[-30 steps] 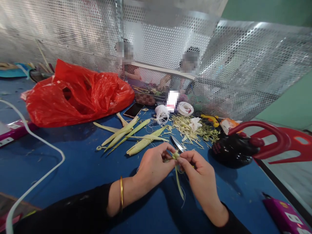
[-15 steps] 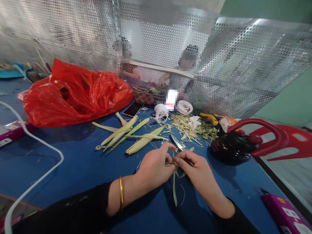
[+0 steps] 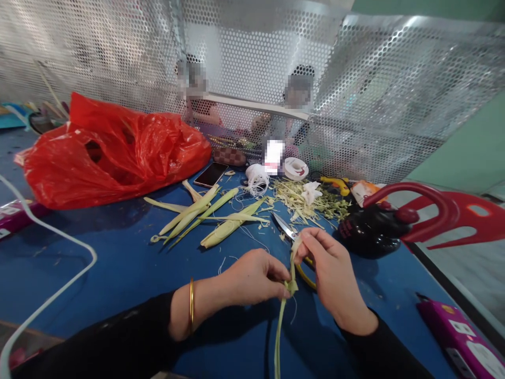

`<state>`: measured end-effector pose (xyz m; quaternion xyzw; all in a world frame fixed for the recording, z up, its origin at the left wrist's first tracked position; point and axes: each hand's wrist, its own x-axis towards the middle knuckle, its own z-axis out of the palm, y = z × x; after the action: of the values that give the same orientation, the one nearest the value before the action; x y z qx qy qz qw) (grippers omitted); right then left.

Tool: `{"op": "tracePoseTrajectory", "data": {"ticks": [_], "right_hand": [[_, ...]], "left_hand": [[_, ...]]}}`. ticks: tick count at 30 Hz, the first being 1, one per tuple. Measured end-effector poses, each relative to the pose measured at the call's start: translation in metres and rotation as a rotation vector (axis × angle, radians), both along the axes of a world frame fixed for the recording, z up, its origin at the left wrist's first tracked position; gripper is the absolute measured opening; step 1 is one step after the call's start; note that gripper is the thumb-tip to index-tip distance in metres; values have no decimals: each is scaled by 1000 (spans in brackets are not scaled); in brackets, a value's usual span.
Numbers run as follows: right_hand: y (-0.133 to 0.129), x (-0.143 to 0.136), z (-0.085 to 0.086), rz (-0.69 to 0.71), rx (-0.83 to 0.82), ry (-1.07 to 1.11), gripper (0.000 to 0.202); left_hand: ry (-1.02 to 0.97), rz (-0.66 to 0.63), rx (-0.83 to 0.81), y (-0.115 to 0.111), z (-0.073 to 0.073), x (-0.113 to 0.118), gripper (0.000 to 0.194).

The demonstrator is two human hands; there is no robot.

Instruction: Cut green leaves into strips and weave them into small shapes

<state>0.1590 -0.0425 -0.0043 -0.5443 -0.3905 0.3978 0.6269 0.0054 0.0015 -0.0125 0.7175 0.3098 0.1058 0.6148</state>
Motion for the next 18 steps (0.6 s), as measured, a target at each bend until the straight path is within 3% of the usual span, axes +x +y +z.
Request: {"op": "tracePoseTrajectory", "data": {"ticks": [4, 11, 15, 18], "right_hand": [[0, 1, -1, -55, 70, 97, 17], [1, 2, -4, -37, 127, 90, 16], [4, 7, -7, 6, 2, -71, 18], [4, 10, -8, -55, -34, -262, 18]], "left_hand": [[-3, -24, -58, 2, 0, -1, 17], [0, -47, -208, -1, 0, 1, 21], [-115, 57, -245, 1, 1, 2, 25], [-151, 113, -270, 4, 4, 1, 25]]}}
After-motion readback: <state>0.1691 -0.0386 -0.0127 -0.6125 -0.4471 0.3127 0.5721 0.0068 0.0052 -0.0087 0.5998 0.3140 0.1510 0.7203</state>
